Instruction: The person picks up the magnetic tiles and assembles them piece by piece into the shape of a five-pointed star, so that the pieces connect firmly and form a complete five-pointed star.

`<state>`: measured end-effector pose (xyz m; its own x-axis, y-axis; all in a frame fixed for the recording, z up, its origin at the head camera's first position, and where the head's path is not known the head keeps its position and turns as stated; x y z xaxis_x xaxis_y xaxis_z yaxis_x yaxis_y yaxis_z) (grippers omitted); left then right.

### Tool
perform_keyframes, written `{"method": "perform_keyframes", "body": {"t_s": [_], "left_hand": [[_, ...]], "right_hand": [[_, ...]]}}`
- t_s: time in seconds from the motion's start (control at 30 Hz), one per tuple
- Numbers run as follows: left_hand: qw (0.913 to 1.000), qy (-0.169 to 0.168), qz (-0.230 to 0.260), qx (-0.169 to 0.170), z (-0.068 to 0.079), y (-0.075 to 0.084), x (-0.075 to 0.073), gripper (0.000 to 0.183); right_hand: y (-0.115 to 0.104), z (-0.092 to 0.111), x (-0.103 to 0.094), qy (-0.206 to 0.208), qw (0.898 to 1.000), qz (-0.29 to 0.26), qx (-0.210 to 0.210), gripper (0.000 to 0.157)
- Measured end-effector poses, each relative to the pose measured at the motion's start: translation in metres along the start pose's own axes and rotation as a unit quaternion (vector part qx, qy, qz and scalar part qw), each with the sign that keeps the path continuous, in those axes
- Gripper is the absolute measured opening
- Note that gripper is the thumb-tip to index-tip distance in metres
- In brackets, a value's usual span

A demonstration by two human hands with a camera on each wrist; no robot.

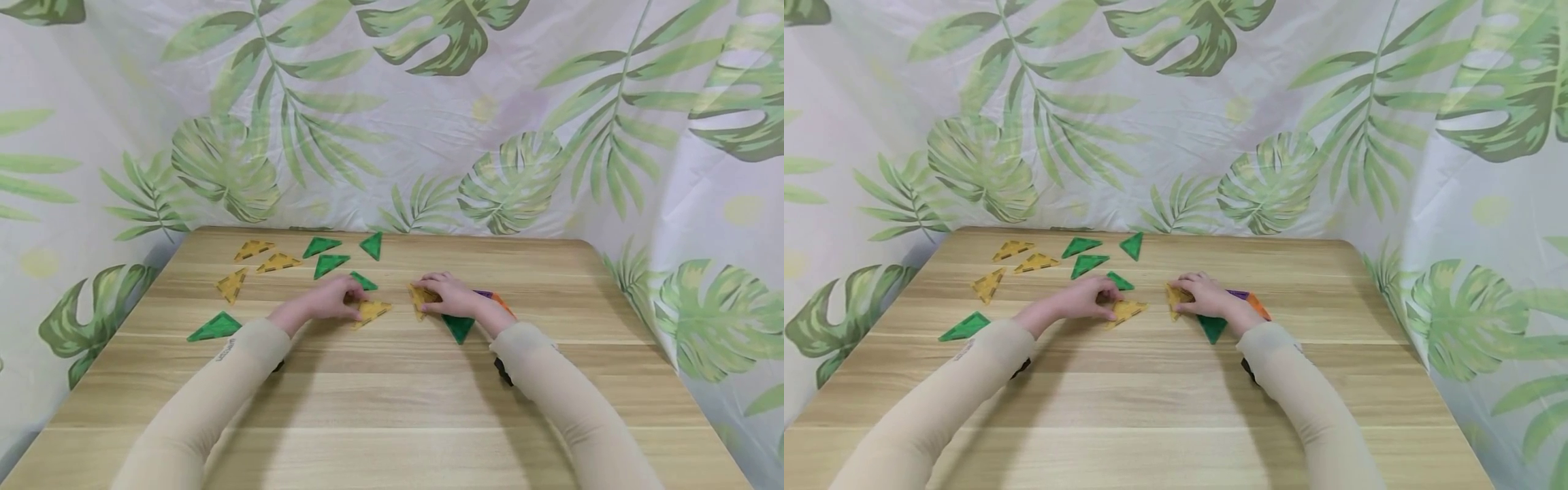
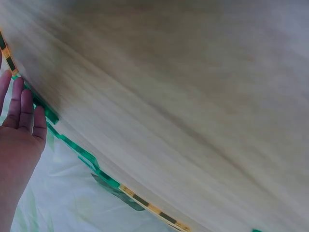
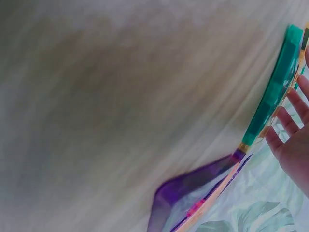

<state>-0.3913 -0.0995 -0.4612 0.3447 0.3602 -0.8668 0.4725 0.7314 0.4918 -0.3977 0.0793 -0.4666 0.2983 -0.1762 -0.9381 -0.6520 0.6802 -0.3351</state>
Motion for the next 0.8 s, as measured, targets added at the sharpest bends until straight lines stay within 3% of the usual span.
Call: {"method": "perform_keyframes", "body": {"t_s": [0.43,0.8], "left_hand": [[0.996,0.054,-0.048,-0.052,-0.032,0.018,0.005,0.038],[0.9954,0.071,-0.05,-0.041,-0.041,0.027,0.006,0.044]], "right_hand": [[0.008,0.002,0.002,0.015,1.0,-0.002,0.013,0.061],[0.008,-0.001,0.001,0.033,0.999,-0.002,0.017,0.06]]}}
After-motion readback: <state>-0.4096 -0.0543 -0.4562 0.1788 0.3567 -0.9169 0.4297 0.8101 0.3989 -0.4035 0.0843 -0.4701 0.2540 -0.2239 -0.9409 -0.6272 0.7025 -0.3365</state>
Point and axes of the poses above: each hand's wrist, its own z-axis away from the middle knuckle, its own x-axis out of the palm, y = z × x, the point moved 10 cm from there along -z, towards the middle knuckle, and after that the axes turned 6 degrees about -x, right-handed, at the moved point
